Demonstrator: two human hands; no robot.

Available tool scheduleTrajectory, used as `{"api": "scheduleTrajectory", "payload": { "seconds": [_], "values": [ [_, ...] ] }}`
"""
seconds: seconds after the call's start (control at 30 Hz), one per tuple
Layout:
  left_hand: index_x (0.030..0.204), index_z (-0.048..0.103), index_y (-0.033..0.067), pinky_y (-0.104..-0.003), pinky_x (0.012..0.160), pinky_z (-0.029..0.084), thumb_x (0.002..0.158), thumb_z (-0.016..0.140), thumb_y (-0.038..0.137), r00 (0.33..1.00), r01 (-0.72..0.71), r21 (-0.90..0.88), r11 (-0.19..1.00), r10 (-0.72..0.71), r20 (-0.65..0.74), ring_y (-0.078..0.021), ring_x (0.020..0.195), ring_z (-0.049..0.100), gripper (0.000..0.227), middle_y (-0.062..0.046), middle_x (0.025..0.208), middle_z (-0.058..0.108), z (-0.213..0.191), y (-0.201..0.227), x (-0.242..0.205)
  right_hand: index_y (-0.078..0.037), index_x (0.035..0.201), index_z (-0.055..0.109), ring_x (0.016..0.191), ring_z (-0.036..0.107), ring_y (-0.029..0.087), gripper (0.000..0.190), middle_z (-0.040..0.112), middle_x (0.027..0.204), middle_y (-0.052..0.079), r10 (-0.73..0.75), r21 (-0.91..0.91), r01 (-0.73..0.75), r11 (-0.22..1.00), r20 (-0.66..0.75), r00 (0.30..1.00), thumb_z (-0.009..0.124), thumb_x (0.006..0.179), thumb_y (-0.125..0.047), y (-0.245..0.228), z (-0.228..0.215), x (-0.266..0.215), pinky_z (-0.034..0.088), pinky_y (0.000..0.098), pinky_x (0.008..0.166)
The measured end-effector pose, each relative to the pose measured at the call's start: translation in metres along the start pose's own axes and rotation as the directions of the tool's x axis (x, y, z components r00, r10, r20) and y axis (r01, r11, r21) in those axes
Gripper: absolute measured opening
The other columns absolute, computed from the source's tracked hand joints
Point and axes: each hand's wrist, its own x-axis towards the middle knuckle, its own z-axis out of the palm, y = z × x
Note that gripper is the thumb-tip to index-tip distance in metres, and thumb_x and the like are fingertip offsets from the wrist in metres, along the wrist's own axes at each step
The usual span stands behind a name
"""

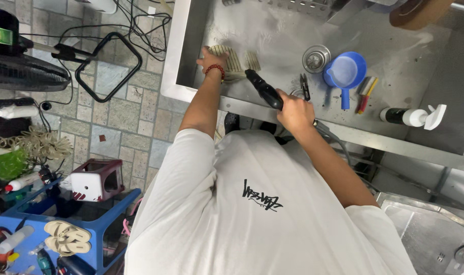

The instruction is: The person washes a shoe in a metal sink by rinsing it under running water, scrubbing it with a brush and soapy water, and rinsing it again.

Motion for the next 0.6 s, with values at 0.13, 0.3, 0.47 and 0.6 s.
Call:
{"api": "scheduleTrajectory", "payload": {
  "seconds": [0.13,0.3,0.47,0.6],
  "values": [
    [0.145,0.040,0.0278,-0.049,0.104,0.052,0.077,0.088,0.038,1.000,0.006,-0.013,1.000,-0.006,-0.012,-0.0435,0.124,0.058,0.083,-0.017,0.149,0.031,0.001,0.000,-0.001,-0.026,0.136,0.065,0.083,0.072,0.034,0.065,0.075,0.099,0.012,0.029,0.032,-0.028,0.999,-0.038,0.999,0.073,0.074,-0.010,0.006,-0.006,-0.007,0.057,0.0479,0.075],
    [0.146,0.040,0.0275,-0.048,0.104,0.052,0.080,0.086,0.038,1.000,-0.022,0.018,1.000,0.022,0.001,-0.0442,0.123,0.058,0.080,-0.018,0.147,0.032,0.004,0.001,-0.005,-0.026,0.136,0.065,0.085,0.072,0.034,0.061,0.075,0.098,0.012,0.013,0.028,-0.012,1.000,-0.016,1.000,0.074,0.078,-0.012,0.017,-0.007,-0.019,0.057,0.0482,0.077],
    [0.145,0.040,0.0285,-0.047,0.102,0.054,0.081,0.085,0.037,0.999,-0.037,0.015,0.999,0.037,-0.009,-0.0436,0.123,0.057,0.079,-0.017,0.147,0.031,0.004,0.003,-0.008,-0.024,0.133,0.066,0.085,0.072,0.034,0.064,0.075,0.097,0.013,0.016,0.016,-0.016,1.000,-0.034,0.999,0.073,0.072,-0.008,0.027,-0.005,-0.027,0.056,0.0485,0.076],
    [0.145,0.040,0.0307,-0.047,0.102,0.054,0.081,0.084,0.039,1.000,0.004,0.054,0.999,-0.004,-0.005,-0.0435,0.125,0.056,0.079,-0.017,0.148,0.031,0.004,0.007,-0.008,-0.024,0.134,0.067,0.085,0.072,0.035,0.060,0.075,0.097,0.014,0.018,0.043,-0.015,0.999,-0.072,0.997,0.071,0.076,-0.008,0.034,-0.007,-0.034,0.057,0.0482,0.077]
  ]
}}
